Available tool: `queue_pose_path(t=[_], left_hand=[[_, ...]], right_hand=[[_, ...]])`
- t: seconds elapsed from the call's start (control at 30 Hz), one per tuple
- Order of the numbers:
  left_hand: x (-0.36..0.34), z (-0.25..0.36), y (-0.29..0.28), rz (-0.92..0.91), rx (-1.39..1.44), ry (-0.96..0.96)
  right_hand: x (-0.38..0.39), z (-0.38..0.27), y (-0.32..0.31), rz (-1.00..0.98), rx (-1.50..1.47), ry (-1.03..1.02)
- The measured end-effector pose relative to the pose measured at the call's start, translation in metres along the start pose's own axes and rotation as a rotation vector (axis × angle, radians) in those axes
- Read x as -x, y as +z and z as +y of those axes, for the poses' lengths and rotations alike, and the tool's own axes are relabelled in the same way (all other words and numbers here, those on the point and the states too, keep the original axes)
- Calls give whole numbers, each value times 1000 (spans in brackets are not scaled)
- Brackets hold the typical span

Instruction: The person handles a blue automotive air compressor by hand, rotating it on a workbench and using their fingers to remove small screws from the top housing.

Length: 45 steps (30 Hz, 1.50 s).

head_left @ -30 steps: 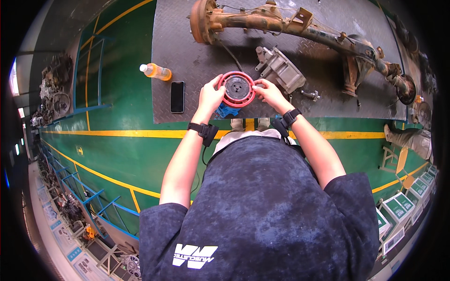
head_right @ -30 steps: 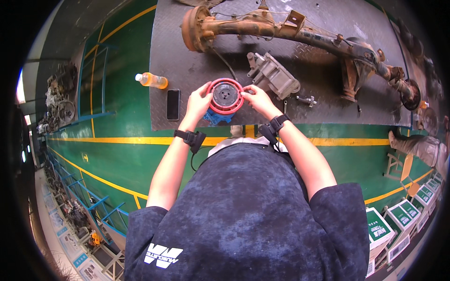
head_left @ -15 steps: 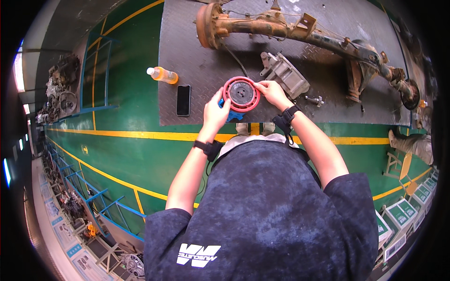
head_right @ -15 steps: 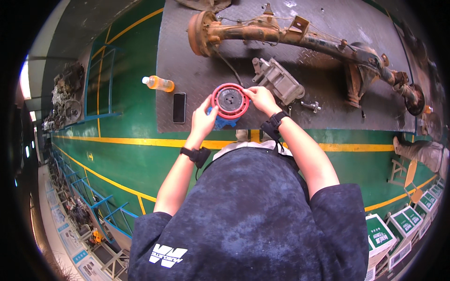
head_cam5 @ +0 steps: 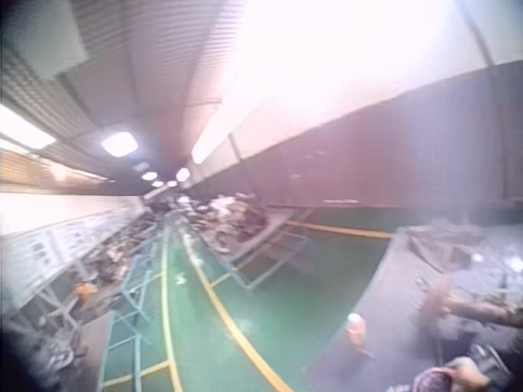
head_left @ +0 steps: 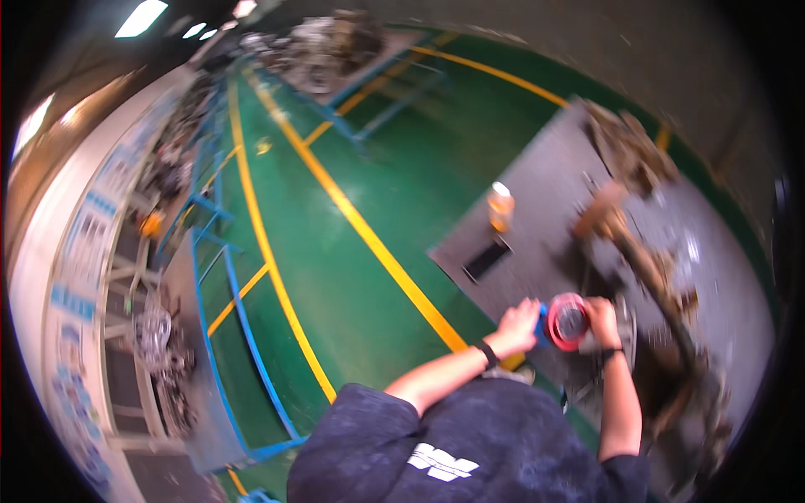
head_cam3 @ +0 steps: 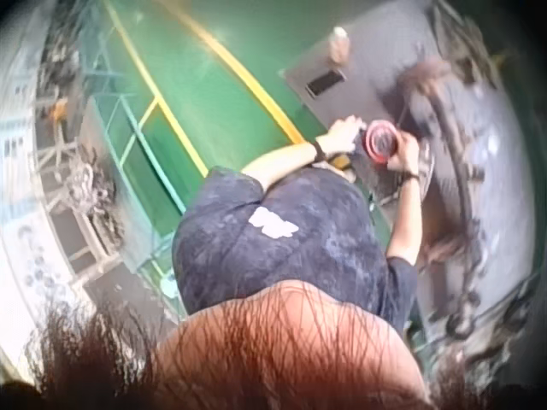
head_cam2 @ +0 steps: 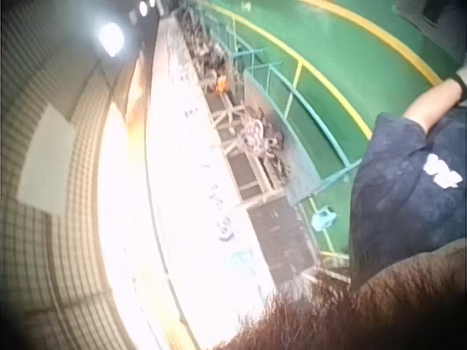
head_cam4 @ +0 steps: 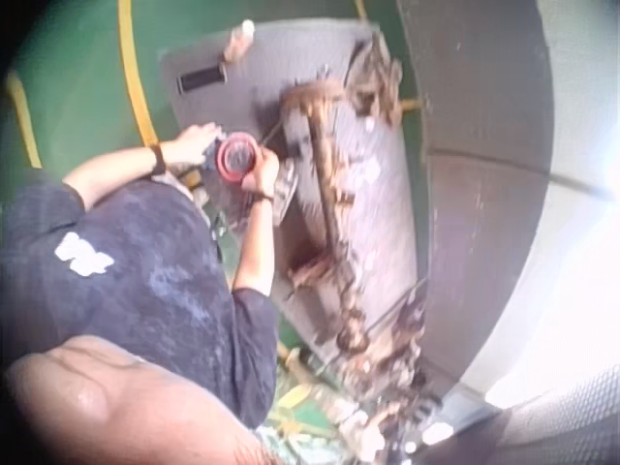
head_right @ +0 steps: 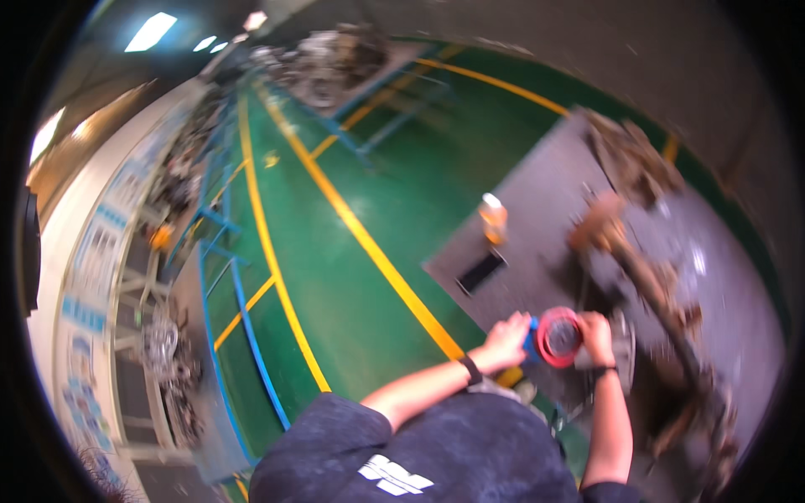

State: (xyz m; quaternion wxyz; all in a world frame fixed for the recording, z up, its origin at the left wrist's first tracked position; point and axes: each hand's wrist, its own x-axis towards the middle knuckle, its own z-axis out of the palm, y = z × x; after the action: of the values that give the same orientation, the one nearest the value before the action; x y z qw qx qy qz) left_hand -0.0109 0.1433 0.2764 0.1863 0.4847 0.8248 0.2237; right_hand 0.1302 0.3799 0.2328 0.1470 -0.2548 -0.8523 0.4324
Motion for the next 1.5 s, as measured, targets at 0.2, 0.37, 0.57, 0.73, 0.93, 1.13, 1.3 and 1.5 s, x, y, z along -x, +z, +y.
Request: queue_pose_path(t=[0.2,0.37,0.57,0.73,0.93,1.13,1.3,1.5], left_hand=[[-1,-21,12,-15,-3,-46],[-3,-16,8,21,-29,-15],[-2,-2,18,-21,-46,26],[-7,-13,-2,57,-162,-32],[-13,-34,5,69,-123,141],[-17,-26,11,-51,-76,111],[-18,-30,10,33,-66,237],[-26,-31,8,-6,-99,288]], right_hand=[[-30,-30,6,-124,183,-30],[-40,-62,5,-170,246,-160],[-9,-105,31,-143,445,-354],[20,-136,40,-273,418,-591],[77,-109,17,-373,695,-819],[122,-102,0,-271,599,-548],[140,-102,8,-2,421,-185],[119,-111,28,253,358,228]])
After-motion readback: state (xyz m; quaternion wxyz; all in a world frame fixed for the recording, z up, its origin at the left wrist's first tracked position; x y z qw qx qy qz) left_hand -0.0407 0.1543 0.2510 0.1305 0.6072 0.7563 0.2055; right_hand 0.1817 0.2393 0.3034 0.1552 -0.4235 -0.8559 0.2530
